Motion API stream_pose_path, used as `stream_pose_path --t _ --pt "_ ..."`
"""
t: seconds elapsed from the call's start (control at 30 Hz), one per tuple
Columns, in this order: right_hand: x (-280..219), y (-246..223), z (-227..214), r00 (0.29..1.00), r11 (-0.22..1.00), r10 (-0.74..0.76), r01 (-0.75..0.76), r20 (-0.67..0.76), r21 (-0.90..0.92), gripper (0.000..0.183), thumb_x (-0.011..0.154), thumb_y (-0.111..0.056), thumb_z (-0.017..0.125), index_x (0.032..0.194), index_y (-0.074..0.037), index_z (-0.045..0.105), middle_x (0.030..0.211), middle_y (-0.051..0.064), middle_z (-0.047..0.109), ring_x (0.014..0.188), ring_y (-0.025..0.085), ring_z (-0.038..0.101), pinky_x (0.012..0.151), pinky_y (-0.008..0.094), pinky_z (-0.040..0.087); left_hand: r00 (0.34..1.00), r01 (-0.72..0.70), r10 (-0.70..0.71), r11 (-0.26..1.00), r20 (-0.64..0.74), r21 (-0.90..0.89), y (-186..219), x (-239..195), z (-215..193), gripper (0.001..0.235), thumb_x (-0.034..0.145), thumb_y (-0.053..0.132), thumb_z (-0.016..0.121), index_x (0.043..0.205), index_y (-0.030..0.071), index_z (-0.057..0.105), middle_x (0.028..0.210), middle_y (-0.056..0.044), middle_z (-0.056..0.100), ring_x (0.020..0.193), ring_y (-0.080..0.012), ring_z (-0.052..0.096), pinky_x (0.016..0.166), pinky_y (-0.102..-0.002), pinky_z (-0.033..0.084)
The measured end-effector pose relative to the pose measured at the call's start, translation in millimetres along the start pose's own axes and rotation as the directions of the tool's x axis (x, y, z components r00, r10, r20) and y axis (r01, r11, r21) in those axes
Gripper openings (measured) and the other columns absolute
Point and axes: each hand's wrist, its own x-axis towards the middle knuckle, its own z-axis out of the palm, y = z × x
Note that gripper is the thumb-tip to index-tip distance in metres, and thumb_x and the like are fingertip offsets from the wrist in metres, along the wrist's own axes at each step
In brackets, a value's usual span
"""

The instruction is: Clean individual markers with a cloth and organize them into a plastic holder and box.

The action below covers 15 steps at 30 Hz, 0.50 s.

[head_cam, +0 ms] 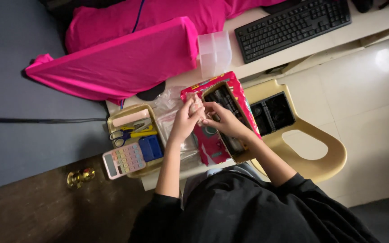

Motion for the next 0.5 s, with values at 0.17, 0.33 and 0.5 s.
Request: stream_pose_path --t 0.17,0.33,0.5 --pt "-9 30 -23 0.980 0.981 -0.065 0.029 -0.186 -0.190 0.031 0.105 -0.020 0.067 0.130 -0.003 0.059 0.121 0.011 0.063 0.111 0.021 0.064 0.098 0.035 0.053 0.983 -0.074 0.121 0.950 0.139 -0.305 55 20 6 0.026 0.101 0.017 0.068 0.121 0.003 0.059 0.106 -0.002 0.067 0.096 -0.0085 0.063 0.083 -0.028 0.054" --pt "-1 16 -40 0.917 0.771 0.328 -0.122 -0.226 0.625 0.048 0.109 -0.046 0.037 0.137 -0.012 0.056 0.130 0.009 0.063 0.120 0.021 0.061 0.105 0.039 0.052 0.903 -0.309 0.338 0.940 0.266 -0.145 83 39 38 0.024 0.101 0.018 0.070 0.119 0.005 0.061 0.107 -0.003 0.063 0.096 -0.0119 0.060 0.085 -0.028 0.052" --pt "-3 -6 -57 0.965 0.391 0.211 0.060 -0.153 0.918 0.082 0.102 -0.069 0.021 0.137 -0.005 0.057 0.135 0.016 0.063 0.128 0.029 0.056 0.111 0.045 0.044 0.755 -0.502 0.507 0.855 0.417 -0.131 72 74 67 0.017 0.105 0.019 0.067 0.116 0.007 0.062 0.119 -0.007 0.065 0.113 -0.0179 0.063 0.098 -0.032 0.054"
